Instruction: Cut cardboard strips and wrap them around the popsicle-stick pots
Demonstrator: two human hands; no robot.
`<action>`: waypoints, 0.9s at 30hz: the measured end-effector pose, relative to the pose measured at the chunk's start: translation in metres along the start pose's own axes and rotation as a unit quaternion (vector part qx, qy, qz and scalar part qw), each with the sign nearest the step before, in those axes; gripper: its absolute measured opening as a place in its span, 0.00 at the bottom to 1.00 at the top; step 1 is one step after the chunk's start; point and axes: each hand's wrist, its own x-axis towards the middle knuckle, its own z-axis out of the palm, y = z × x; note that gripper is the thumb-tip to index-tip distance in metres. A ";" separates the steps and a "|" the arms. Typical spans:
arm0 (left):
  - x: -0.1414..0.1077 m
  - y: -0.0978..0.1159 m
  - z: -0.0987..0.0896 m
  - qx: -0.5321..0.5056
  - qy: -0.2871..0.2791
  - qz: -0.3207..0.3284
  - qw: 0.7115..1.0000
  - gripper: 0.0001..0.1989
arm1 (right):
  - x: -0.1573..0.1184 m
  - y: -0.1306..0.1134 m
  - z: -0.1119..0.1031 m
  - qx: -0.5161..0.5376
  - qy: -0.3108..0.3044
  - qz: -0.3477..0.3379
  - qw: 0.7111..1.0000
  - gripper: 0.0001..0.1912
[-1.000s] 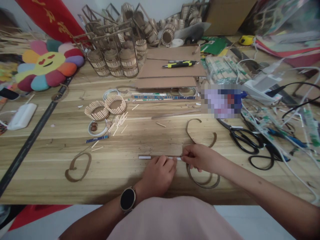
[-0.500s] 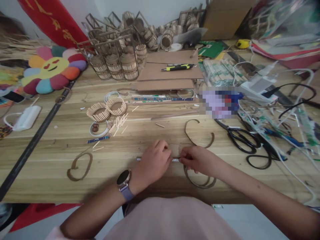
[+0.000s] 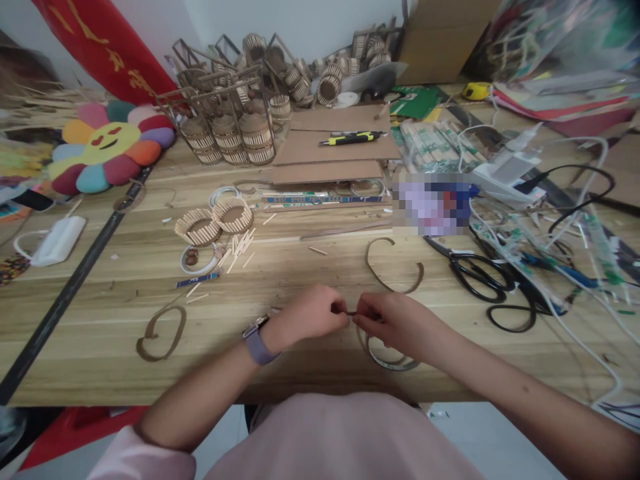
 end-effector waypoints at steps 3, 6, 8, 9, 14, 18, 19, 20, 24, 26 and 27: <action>-0.002 -0.001 0.000 -0.057 0.033 -0.023 0.998 0.05 | -0.003 -0.001 0.003 0.007 0.045 -0.023 0.999 0.09; -0.007 0.001 -0.002 -0.121 0.067 -0.036 0.990 0.06 | -0.005 -0.003 0.011 0.056 0.090 -0.049 0.993 0.11; -0.011 0.002 -0.004 -0.151 0.075 -0.044 0.985 0.06 | -0.007 -0.005 0.019 0.092 0.115 -0.053 0.988 0.12; -0.012 0.001 -0.006 -0.160 0.075 -0.048 0.983 0.06 | -0.008 -0.005 0.023 0.104 0.129 -0.055 0.985 0.13; -0.016 -0.019 -0.027 -0.190 0.145 -0.085 0.967 0.08 | -0.021 0.005 0.034 0.109 0.155 -0.063 0.980 0.13; -0.026 -0.036 -0.043 -0.187 -0.002 -0.129 0.974 0.10 | -0.032 0.015 0.021 0.119 0.095 -0.071 0.986 0.13; -0.028 -0.037 -0.044 -0.182 -0.060 -0.128 0.973 0.11 | -0.033 0.015 0.014 0.125 0.076 -0.075 0.986 0.13; -0.031 -0.038 -0.044 -0.172 -0.102 -0.122 0.972 0.11 | -0.033 0.015 0.008 0.131 0.058 -0.078 0.987 0.13; -0.035 -0.038 -0.035 -0.045 -0.078 -0.105 0.990 0.07 | -0.021 0.007 -0.011 0.168 -0.019 -0.081 0.982 0.13; -0.036 -0.038 -0.030 0.002 -0.033 -0.110 0.993 0.03 | -0.009 0.004 -0.012 0.181 -0.050 -0.077 0.979 0.12; -0.037 -0.038 -0.028 0.018 -0.016 -0.110 0.994 0.03 | -0.002 0.004 -0.010 0.183 -0.061 -0.076 0.978 0.12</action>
